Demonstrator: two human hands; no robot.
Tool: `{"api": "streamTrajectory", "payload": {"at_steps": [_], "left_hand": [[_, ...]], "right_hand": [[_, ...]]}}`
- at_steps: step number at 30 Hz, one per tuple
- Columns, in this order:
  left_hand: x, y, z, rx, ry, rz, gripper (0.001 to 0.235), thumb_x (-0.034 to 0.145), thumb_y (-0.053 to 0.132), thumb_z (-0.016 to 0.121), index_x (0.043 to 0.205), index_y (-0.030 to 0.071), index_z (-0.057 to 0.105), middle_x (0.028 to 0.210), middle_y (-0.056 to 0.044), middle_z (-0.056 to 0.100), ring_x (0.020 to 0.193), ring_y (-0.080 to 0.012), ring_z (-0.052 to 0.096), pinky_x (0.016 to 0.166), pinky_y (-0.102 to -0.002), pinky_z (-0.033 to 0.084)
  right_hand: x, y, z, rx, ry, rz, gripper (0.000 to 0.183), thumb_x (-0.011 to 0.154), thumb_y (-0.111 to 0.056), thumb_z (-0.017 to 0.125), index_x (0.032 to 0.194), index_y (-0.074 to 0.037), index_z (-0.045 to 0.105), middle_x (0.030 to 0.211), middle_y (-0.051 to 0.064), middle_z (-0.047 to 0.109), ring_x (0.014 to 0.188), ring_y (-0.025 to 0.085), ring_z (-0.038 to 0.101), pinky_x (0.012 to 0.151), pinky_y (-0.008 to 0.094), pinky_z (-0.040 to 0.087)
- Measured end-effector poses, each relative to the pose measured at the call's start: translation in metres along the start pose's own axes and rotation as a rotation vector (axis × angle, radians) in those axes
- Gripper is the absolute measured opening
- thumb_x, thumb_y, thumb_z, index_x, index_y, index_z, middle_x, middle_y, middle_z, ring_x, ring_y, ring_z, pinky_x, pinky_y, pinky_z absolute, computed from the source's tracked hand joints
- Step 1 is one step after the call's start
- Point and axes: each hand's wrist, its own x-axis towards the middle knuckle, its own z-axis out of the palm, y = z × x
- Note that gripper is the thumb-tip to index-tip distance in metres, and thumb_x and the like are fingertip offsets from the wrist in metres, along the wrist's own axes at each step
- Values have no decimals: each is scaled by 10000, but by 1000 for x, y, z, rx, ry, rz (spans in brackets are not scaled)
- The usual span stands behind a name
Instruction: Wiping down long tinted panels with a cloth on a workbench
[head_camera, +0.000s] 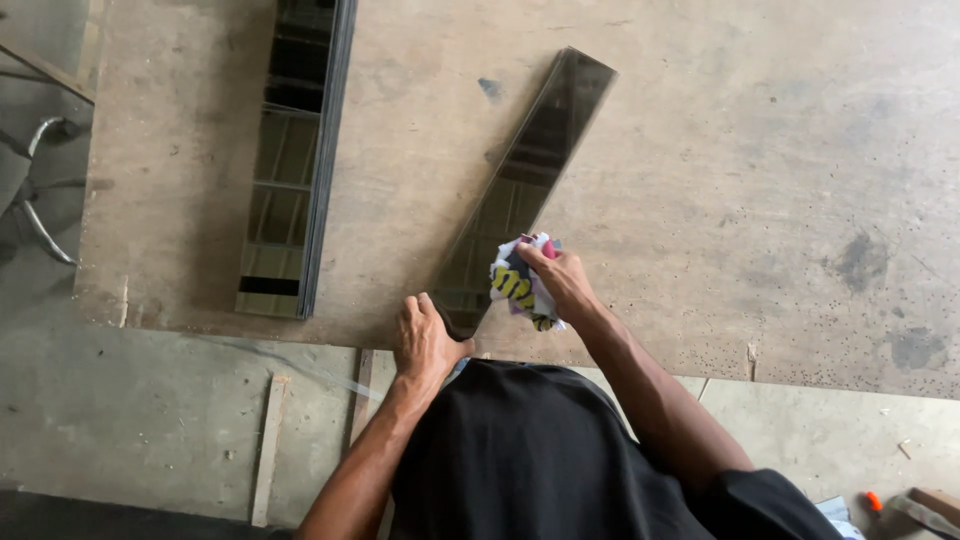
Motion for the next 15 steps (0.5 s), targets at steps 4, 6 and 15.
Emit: {"api": "streamTrajectory", "payload": {"at_steps": [4, 6, 15], "left_hand": [[-8, 6, -20, -59, -38, 1, 1161, 438, 597, 946, 1300, -19, 473, 1094, -156, 521, 1020, -390, 635, 872, -464, 576], [-12, 10, -34, -62, -49, 7, 1193, 399, 624, 949, 1287, -16, 475, 1087, -160, 523, 1014, -393, 638, 872, -464, 577], [-12, 43, -110, 180, -164, 279, 1176, 546, 442, 971, 1449, -80, 428, 1214, -197, 519, 1148, -389, 592, 908, -481, 590]], "right_hand": [[-9, -14, 10, 63, -69, -5, 454, 759, -330, 896, 997, 29, 751, 812, 180, 722, 729, 265, 727, 642, 419, 621], [-1, -7, 9, 178, -123, 13, 400, 781, -251, 882, 981, 60, 727, 812, 202, 743, 719, 309, 760, 639, 420, 640], [-29, 25, -42, 405, -47, 64, 408, 764, -127, 863, 1094, 57, 706, 875, 243, 714, 756, 353, 735, 685, 511, 630]]}}
